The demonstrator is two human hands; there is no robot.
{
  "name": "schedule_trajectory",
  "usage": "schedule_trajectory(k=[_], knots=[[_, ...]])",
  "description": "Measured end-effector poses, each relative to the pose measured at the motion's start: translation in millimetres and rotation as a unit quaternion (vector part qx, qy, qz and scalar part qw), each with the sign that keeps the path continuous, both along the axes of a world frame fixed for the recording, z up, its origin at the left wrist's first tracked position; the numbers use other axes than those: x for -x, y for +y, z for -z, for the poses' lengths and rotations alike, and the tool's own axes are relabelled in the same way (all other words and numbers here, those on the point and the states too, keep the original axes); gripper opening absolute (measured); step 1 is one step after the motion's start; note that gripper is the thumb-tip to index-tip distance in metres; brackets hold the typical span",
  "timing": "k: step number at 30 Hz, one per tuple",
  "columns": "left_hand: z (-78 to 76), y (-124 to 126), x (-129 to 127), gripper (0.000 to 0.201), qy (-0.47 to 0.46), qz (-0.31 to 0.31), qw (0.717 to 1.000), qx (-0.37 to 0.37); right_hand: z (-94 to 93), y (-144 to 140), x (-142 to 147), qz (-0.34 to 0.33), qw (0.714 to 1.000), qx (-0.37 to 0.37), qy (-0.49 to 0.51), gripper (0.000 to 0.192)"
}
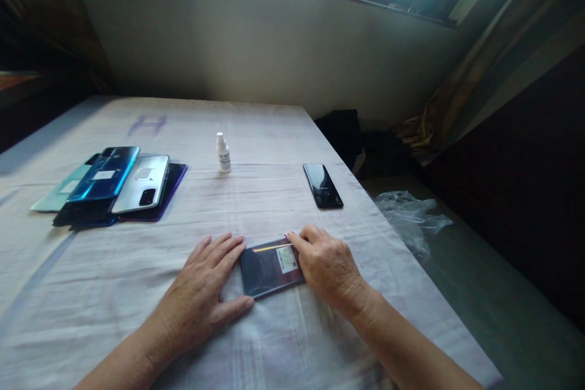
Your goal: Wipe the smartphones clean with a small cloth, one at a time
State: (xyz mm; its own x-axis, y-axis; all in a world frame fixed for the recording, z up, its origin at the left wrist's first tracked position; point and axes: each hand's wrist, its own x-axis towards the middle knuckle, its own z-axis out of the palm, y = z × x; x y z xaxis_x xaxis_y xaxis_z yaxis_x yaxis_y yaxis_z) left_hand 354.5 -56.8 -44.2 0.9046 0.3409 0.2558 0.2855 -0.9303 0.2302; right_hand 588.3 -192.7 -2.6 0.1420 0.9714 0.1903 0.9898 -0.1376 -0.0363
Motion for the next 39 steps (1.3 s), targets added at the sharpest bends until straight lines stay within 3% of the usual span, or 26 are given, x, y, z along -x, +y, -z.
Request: schedule_trajectory(k=[4, 10, 16, 20, 28, 35, 39], knots=[[-0.6, 0.2, 0.2, 0.075, 0.0, 0.002, 1.0, -0.01, 3.2, -7.9, -4.6, 0.031, 0.999, -0.031, 0.016, 0.039], [-1.1, -1.5, -0.4, 0.075, 0.002, 0.0, 1.0, -0.023, 7.3, -12.7, -1.5, 0.024, 0.999, -0.025, 0.026, 0.04], [-1.9, -1.8, 0.1, 0.086, 0.012, 0.002, 1.0, -0.019, 6.6, -23.0, 8.5, -0.035, 0.998, -0.044, 0.035, 0.038], [-1.5, -0.2, 0.5, 0.079, 0.014, 0.005, 1.0, -0.017, 7.1, -39.6, 8.6, -0.06, 0.996, -0.057, 0.043, 0.039], [0.9, 1.6, 0.8, 0.071, 0.001, -0.002, 1.0, 0.0, 14.0, -55.8, -2.2, 0.027, 0.996, -0.089, 0.01, 0.033], [-0.2, 3.3, 1.9, 0.071, -0.013, -0.001, 1.0, -0.02, 10.8, -53.6, 17.9, -0.047, 0.994, -0.1, 0.026, 0.034], [0.9, 3.4, 2.3, 0.071, -0.015, -0.007, 1.0, -0.016, 10.9, -60.5, 8.2, -0.012, 0.995, -0.101, 0.018, 0.035]])
